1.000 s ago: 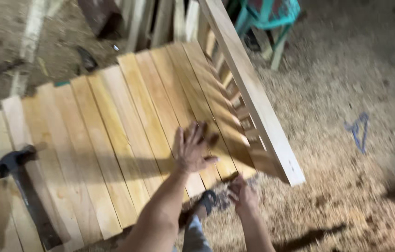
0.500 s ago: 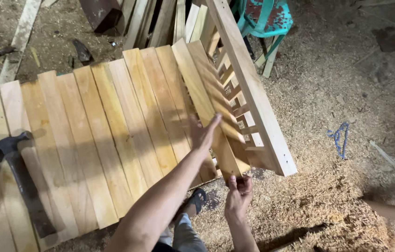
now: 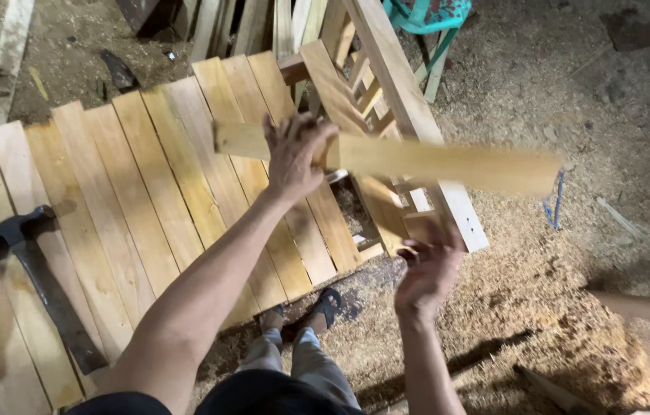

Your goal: The person assembles a wooden bench by placing slats onto the frame, aligning them, and securing them with a hammer and nails. The person also uses a nail gun to fasten the slats and adjusts the position of the bench during the process.

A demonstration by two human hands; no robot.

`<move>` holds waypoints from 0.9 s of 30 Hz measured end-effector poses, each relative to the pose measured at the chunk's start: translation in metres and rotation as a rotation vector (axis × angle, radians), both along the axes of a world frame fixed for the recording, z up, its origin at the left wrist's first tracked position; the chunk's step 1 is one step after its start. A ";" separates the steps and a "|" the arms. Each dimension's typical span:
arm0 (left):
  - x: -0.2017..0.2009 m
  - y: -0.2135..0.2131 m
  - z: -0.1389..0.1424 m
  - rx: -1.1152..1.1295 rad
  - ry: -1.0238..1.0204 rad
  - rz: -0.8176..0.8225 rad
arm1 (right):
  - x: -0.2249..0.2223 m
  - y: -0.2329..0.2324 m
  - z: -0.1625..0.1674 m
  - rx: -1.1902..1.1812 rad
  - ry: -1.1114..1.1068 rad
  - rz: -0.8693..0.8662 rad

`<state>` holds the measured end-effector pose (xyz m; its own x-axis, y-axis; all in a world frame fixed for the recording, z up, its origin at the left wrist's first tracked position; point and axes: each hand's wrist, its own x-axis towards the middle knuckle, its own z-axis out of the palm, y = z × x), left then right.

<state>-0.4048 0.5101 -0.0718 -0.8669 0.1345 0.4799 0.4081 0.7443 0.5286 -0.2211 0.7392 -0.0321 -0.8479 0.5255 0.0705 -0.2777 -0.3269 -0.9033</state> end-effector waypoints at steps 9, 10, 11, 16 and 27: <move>-0.005 -0.016 -0.039 -0.274 0.189 0.043 | 0.025 0.019 0.000 -0.057 -0.164 -0.198; -0.007 -0.009 -0.038 -0.076 0.160 0.186 | 0.028 0.017 -0.004 -0.078 -0.162 -0.175; -0.013 0.000 -0.037 0.128 0.132 0.326 | 0.028 0.014 -0.008 -0.126 -0.225 -0.189; -0.010 0.047 -0.033 1.757 -0.735 0.369 | 0.028 -0.011 -0.030 -0.420 -0.396 -0.029; -0.012 0.058 -0.067 1.609 -0.620 0.282 | 0.050 0.000 -0.066 -0.304 -0.832 0.096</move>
